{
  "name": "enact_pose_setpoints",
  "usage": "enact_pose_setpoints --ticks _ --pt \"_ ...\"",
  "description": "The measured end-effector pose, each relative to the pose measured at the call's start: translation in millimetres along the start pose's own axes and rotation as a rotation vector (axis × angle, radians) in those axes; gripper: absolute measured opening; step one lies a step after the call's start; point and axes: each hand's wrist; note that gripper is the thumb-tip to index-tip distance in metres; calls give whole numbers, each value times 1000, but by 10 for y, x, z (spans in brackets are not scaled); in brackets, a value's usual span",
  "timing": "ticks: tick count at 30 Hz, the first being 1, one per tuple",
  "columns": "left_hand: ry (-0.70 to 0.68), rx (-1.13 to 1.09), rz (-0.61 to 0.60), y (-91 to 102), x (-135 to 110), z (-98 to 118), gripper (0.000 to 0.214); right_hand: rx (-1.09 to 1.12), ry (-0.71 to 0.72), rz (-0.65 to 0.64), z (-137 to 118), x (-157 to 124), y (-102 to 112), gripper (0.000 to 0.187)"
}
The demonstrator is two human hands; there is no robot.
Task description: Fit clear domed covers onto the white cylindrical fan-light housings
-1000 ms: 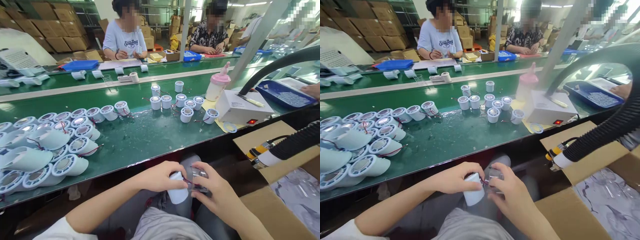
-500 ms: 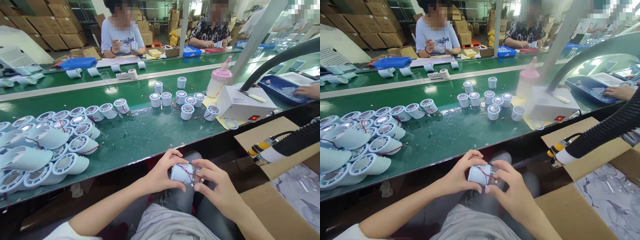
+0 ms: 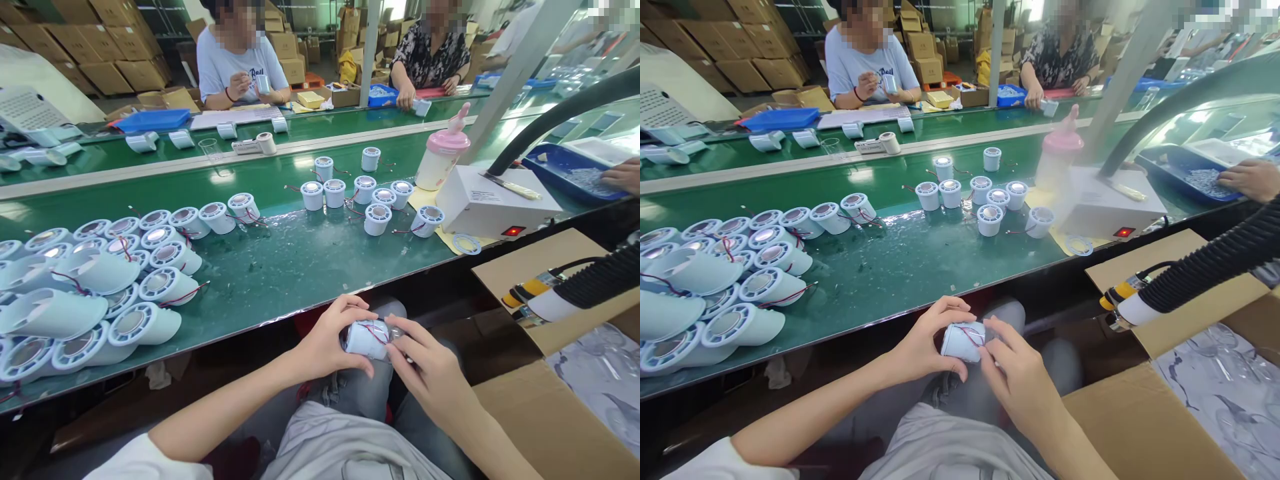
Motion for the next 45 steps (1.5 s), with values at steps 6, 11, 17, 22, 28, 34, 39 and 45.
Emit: enact_pose_setpoints --ticks 6,11,17,22,28,34,39,45 --pt "-78 -37 -250 94 29 38 70 516 -385 -42 89 68 132 34" --pt "192 -271 -189 69 27 164 74 595 -359 -95 148 61 206 17" --pt "365 -537 -193 62 -16 240 77 237 -86 -158 177 -57 237 36" --pt "280 -448 -224 122 -28 333 78 419 -161 -202 151 -88 245 42" --pt "200 -396 -223 149 -41 384 76 521 -281 -237 86 -89 288 43" --pt "162 -388 -234 151 -43 384 77 622 -412 -270 -14 -76 346 41" --pt "240 -484 -256 145 -33 383 80 710 -467 -279 -36 -62 333 38" --pt "341 -597 -243 121 34 336 80 828 -500 -206 -4 -97 266 38"
Point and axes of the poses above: each hand's wrist, its own x-axis towards the middle knuckle, its own y-axis out of the back of the hand, z = x × y, and after that the axes turned 1 degree about z, right-handed
